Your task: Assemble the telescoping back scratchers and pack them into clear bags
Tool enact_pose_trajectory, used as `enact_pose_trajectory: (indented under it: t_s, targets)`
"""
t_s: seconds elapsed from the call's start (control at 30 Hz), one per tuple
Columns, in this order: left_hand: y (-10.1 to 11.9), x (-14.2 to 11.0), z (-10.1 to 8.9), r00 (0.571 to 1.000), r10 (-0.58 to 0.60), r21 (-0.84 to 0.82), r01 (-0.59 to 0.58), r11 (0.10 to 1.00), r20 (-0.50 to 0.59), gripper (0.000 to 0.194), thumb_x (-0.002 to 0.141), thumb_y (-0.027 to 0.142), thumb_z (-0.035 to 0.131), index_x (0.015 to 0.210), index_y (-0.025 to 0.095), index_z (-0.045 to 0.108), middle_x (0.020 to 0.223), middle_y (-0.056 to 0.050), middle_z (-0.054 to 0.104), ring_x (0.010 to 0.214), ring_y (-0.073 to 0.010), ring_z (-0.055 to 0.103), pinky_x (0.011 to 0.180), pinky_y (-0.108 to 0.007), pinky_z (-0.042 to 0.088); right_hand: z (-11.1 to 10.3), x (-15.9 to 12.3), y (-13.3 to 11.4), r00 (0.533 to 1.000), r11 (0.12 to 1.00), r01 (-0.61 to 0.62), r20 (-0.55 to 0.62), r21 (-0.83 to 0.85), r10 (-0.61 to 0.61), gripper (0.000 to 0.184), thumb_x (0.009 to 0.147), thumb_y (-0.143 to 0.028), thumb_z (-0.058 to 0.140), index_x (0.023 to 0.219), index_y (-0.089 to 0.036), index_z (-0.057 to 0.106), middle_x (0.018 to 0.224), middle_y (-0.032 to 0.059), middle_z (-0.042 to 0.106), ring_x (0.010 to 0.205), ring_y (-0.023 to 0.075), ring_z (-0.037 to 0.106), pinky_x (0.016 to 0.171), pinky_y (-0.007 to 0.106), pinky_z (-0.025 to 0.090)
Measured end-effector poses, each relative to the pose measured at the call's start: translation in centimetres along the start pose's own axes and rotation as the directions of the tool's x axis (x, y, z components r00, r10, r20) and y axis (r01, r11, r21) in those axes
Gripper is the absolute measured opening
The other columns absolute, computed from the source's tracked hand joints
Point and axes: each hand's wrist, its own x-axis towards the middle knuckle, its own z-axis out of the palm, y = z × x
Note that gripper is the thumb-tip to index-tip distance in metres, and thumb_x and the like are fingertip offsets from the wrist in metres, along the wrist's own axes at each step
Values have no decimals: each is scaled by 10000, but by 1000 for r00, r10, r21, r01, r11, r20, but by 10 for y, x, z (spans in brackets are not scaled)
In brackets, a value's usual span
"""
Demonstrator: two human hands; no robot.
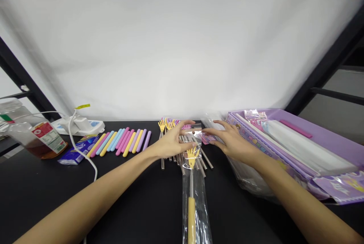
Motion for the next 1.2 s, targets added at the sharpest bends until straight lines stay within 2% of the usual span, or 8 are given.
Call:
enact_pose_trajectory:
  t_s: [0.3,0.47,0.57,0.63,0.73,0.9,1.03,1.2]
  targets:
    - [1,0,1,1000,-7,-7,7,1000,9,713,810,314,733,1419,235,369,1342,-218,544,705,-120,633,586,-275,531,-2,1,1,1000,1000,1,16,-12,-1,410,948,-243,452,1319,-293,617,1319,126,618,1398,350,384,1056,573,379]
    - [2,-1,3,1000,15,-26,-15,1000,3,706,803,294,739,1407,217,382,1374,-228,526,885,-190,664,610,-268,538,1,3,4,989,999,34,-142,-26,-37,397,937,-194,414,1188,-262,715,1267,138,640,1329,349,453,1025,563,409]
    - [3,-1,3,1000,-11,-51,12,999,27,710,815,295,726,1417,229,357,1382,-230,523,732,-129,648,563,-258,529,-6,4,-1,926,995,79,-374,55,-53,352,927,-189,461,1098,-293,752,1167,101,688,1243,324,502,1004,546,433]
    - [4,-1,4,999,-6,-75,8,997,36,688,820,277,716,1408,229,362,1377,-224,534,697,-113,638,554,-254,532,-16,4,-9,830,988,65,-557,139,24,297,932,-235,506,1024,-324,773,1124,88,684,1160,310,531,957,527,464]
    - [5,-1,4,999,4,-118,1,993,40,672,814,256,715,1393,224,375,1382,-221,534,768,-149,660,558,-260,547,-33,0,-22,741,955,26,-646,297,180,255,925,-285,545,1009,-327,782,989,90,654,944,259,606,826,449,514]
    - [8,-1,5,999,8,-110,-4,994,42,707,827,254,704,1430,235,337,1405,-225,510,839,-184,674,589,-281,562,-40,-5,-32,839,812,177,-517,556,171,231,877,-225,610,1035,-289,766,1012,48,730,953,235,666,880,401,522]
    - [12,-3,4,999,-7,-91,11,996,46,779,827,266,714,1469,283,273,1406,-224,505,689,-123,659,582,-291,562,-33,-2,-36,904,656,125,-358,745,234,215,845,-297,676,1037,-256,764,1063,51,760,1017,263,686,926,431,534]
    - [16,-5,5,999,-4,-59,7,998,41,889,823,292,727,1526,367,187,1432,-237,459,585,-86,633,561,-303,558,-25,2,-39,895,620,63,-320,782,311,268,830,-375,704,1055,-236,743,1032,58,766,984,259,702,917,434,546]
